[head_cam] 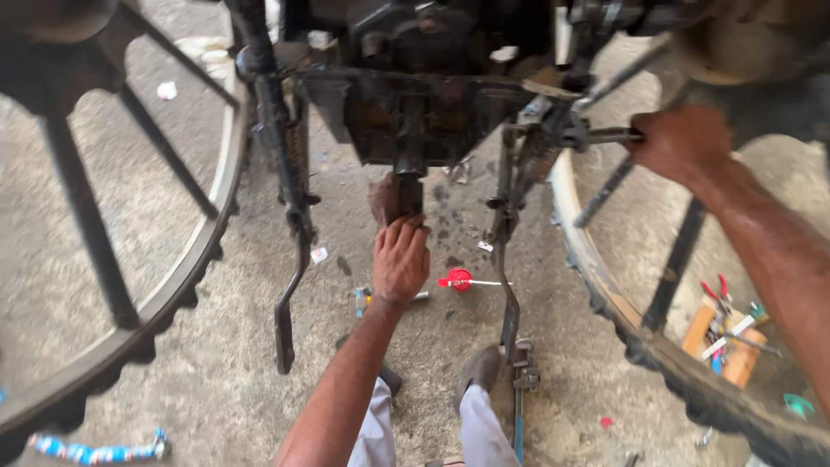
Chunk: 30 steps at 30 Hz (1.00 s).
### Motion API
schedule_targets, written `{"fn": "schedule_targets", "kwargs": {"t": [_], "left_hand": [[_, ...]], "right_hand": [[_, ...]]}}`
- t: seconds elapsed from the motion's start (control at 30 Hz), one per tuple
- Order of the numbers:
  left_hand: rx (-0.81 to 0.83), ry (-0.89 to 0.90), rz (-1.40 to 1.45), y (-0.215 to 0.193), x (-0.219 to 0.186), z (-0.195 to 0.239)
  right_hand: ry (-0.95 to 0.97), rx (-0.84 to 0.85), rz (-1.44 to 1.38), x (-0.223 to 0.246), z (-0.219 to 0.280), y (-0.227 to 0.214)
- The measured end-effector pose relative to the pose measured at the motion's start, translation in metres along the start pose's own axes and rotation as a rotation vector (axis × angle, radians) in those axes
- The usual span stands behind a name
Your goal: The person uses a pipe wrench and a smaller wrench to loosen and remove a heavy metal component from the rear of a tractor. They wipe the part with a cloth and then reattach it using the wrenches.
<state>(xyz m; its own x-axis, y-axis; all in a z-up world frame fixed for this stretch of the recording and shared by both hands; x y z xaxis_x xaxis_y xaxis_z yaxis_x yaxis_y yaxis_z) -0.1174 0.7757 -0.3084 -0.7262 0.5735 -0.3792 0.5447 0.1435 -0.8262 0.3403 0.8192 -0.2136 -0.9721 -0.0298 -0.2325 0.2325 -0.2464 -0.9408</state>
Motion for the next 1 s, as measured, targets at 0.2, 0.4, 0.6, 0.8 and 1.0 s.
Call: {"fn": "schedule_targets", "kwargs": {"t": [0.2,0.4,0.6,0.8,1.0], "left_hand": [[0.005,-0.011,-0.036,0.003,-0.003,0.006],[-0.008,-0.014,-0.107,0.004,-0.005,0.004],[0.008,-0.003,-0.115,0.001,-0.006,0.002],[-0.011,0.014,-0.096,0.003,-0.004,0.006],[-0.07,-0.006,-0.069,0.004,-0.001,0.001]], "right_hand": [[-0.136,-0.081,-0.284,-0.017,-0.05,0.028],[-0.45,-0.324,-0.182,-0.023,-0.072,0.021],[-0.242,-0.174,-0.315,-0.025,-0.032,0.009],[0.259,0.129,-0.345,0.038,0.07,-0.056],[0.48,0.517,-1.433,0.057,0.143,-0.054]]}}
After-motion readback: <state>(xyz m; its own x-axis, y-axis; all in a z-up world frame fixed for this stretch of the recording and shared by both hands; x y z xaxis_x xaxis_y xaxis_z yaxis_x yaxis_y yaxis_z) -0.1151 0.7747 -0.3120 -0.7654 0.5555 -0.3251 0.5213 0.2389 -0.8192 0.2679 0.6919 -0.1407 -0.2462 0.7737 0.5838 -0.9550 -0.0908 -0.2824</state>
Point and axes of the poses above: each hand's wrist, its own z-axis away from the middle knuckle, its own y-axis out of the palm, x = y × z, the point moved 2 cm from there along -z, towards the middle knuckle, and after that the axes turned 12 degrees about -z, right-handed, at the moved point
